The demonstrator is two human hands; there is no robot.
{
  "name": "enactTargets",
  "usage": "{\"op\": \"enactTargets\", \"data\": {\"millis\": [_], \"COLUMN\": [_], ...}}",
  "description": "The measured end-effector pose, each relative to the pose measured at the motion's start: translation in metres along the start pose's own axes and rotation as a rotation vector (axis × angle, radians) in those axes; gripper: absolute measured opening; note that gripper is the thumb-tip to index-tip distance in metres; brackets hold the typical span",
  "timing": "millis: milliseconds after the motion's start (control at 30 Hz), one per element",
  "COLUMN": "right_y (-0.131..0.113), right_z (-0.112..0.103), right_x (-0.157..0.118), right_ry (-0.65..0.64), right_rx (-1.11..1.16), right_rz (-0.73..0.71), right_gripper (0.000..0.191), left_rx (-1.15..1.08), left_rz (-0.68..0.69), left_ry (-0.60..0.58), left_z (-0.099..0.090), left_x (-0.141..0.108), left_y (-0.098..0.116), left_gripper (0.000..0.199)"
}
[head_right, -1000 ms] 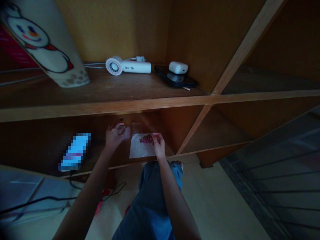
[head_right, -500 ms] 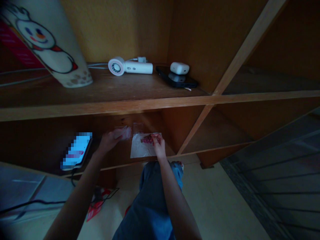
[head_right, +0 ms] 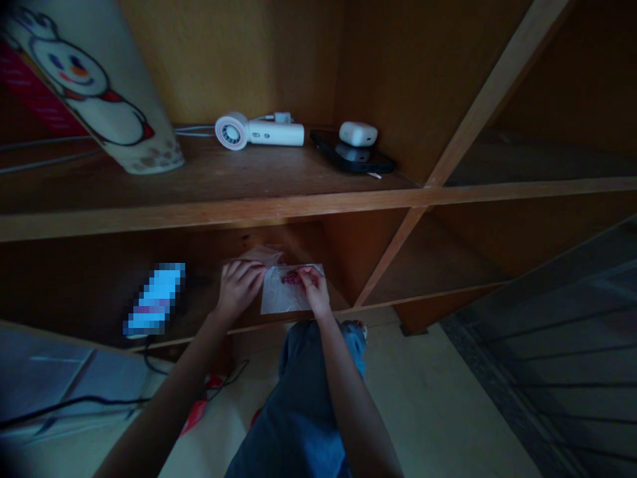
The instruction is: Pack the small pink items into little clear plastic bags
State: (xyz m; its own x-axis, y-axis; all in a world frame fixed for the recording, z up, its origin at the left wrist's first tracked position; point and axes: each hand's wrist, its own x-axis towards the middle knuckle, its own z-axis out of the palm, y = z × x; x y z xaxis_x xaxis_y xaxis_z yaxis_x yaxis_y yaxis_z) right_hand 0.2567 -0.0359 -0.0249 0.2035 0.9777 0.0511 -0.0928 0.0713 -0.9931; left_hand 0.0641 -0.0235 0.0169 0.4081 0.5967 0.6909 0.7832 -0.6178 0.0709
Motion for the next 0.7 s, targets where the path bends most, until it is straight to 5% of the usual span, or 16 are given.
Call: {"op": "enactTargets", "data": {"millis": [167, 467, 700], "right_y": [-0.008, -0.006, -0.005], "right_z": [0.003, 0.001, 0.001], "right_x": [-0.005, -0.006, -0.006], "right_ry": [-0.093, -0.158, -0.251], "right_rx": [0.015, -0.029, 0.011], "right_rz": [0.056, 0.066, 0.088], "right_gripper": [0.028, 0.021, 0.016], "left_rx": [-0.132, -0.338, -0.443], "left_rz": [0.172, 0.114, -0.007], "left_ry": [-0.202, -0.317, -0.387], "left_z": [0.010, 0.012, 0.012], "left_x": [-0.002, 0.000, 0.006], "left_y": [0.028, 0.037, 0.021], "left_gripper": [0.021, 0.022, 0.071]}}
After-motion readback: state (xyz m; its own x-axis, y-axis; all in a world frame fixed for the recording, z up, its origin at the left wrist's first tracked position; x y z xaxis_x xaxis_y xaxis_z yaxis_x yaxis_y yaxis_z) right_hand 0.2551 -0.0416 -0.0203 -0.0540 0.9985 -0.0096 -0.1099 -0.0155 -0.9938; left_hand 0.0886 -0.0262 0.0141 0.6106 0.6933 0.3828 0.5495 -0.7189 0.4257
